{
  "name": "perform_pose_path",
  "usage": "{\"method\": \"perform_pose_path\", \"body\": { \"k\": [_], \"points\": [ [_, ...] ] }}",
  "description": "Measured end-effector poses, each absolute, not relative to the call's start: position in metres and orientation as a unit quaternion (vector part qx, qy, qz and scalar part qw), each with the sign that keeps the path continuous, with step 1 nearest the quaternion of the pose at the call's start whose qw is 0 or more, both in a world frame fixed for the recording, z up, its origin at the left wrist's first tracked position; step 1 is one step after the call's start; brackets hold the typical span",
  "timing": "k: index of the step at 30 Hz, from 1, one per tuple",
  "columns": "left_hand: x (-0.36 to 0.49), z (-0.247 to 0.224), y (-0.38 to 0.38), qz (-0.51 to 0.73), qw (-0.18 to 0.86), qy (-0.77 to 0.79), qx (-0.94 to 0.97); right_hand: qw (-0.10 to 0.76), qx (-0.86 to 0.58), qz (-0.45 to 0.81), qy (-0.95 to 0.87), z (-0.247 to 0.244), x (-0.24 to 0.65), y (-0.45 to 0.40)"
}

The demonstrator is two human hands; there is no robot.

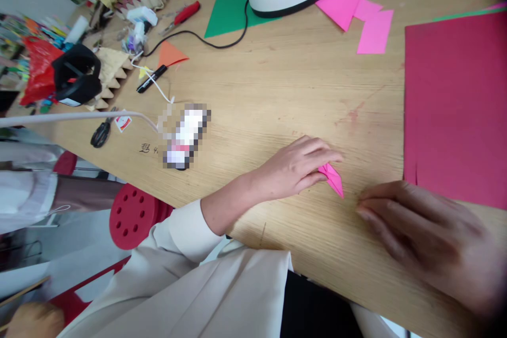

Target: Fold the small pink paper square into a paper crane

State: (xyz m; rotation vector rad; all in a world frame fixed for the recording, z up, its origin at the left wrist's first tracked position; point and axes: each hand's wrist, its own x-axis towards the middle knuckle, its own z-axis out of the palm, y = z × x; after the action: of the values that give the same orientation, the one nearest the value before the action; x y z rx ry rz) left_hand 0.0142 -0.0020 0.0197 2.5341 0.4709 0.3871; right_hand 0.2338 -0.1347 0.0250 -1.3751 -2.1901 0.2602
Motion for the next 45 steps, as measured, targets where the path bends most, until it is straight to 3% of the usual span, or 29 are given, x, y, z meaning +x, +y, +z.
{"method": "perform_pose_path", "body": {
  "k": [12,19,27,37,42,45],
  "points": [
    [0.018,0.023,-0.009,0.149,0.235,0.128,0.952,0.296,-0.584,0.250,-0.713,0.022,0.225,-0.127],
    [0.019,0.019,-0.009,0.168,0.346,0.122,0.915,0.320,-0.595,0.313,-0.668,0.026,0.226,-0.124],
    [0.018,0.024,-0.012,0.203,0.445,0.158,0.857,0.320,-0.604,0.290,-0.669,0.012,0.219,-0.125],
    [0.029,0.015,-0.022,0.248,0.704,0.196,0.635,0.392,-0.586,0.395,-0.589,0.012,0.212,-0.129],
    [0.032,0.018,-0.030,0.232,0.655,0.234,0.680,0.473,-0.571,0.442,-0.505,0.010,0.211,-0.128],
    [0.032,0.024,-0.033,0.225,0.608,0.273,0.711,0.462,-0.563,0.432,-0.532,0.010,0.211,-0.127]
  ]
}}
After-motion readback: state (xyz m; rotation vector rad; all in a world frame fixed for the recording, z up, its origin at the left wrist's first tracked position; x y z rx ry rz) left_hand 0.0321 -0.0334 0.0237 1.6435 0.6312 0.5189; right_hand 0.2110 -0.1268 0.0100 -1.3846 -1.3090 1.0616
